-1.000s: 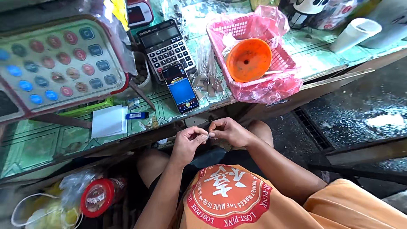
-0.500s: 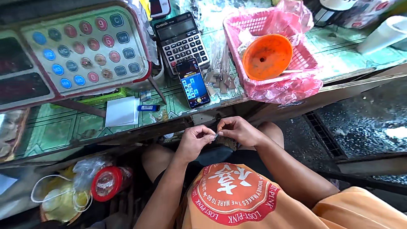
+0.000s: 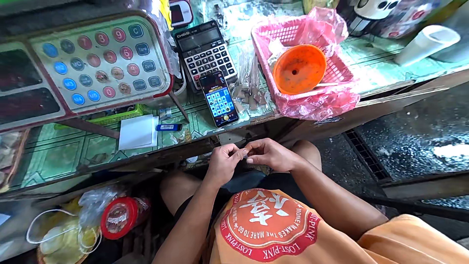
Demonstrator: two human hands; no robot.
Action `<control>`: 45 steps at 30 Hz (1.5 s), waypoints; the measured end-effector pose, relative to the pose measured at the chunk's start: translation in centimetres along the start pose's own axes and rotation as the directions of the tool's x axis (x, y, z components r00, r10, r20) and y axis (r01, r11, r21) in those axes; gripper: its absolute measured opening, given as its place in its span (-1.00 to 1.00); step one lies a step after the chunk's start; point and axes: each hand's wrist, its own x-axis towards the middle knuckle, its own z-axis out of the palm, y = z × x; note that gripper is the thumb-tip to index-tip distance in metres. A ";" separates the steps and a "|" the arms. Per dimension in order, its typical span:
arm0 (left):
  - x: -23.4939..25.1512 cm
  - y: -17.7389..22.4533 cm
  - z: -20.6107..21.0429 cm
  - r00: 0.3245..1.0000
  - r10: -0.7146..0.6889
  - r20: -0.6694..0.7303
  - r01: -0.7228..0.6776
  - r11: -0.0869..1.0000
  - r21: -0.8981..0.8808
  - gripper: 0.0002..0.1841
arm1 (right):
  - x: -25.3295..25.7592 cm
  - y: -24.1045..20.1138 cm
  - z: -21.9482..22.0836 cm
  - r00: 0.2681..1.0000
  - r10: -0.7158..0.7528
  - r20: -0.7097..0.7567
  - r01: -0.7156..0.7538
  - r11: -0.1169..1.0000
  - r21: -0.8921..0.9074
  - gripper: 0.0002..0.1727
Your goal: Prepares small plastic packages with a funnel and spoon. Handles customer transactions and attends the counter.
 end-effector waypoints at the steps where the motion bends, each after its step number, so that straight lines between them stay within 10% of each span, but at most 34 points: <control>1: 0.2 0.2 0.0 1.000 -0.001 0.004 0.001 0.998 -0.056 -0.72 | 0.1 -0.2 0.1 1.000 -0.010 -0.025 0.010 1.000 0.000 -0.81; 11: -0.4 0.7 -2.0 0.991 0.106 0.076 -0.084 0.963 -0.255 -0.90 | 0.1 -1.3 0.6 0.994 -0.076 -0.080 0.072 0.996 -0.052 -0.86; 18: -0.2 0.6 -0.7 0.997 0.051 0.058 -0.050 0.999 -0.021 -0.83 | -0.3 -0.3 0.7 0.991 -0.029 -0.133 0.022 0.998 -0.053 -0.84; 22: 0.5 0.2 -0.5 0.998 0.004 -0.062 -0.002 1.000 0.022 -0.63 | -0.2 -0.6 0.0 0.995 -0.016 -0.103 0.006 0.995 -0.101 -0.86; 27: 0.0 -0.3 0.4 0.989 0.039 -0.141 -0.098 0.892 -0.440 -0.86 | 0.4 -0.2 1.1 0.958 -0.071 -0.276 0.073 0.997 -0.002 -0.89; 34: -0.2 -1.1 2.8 0.881 0.026 -0.473 -0.198 0.927 -0.319 -0.92 | 2.8 1.7 4.8 0.916 -0.052 -0.398 0.139 0.972 0.191 -0.89; 45: -1.9 -1.4 3.6 0.885 -0.020 -0.466 -0.154 0.931 -0.331 -0.84 | 1.8 1.6 5.6 0.890 -0.051 -0.454 0.182 0.951 0.250 -0.94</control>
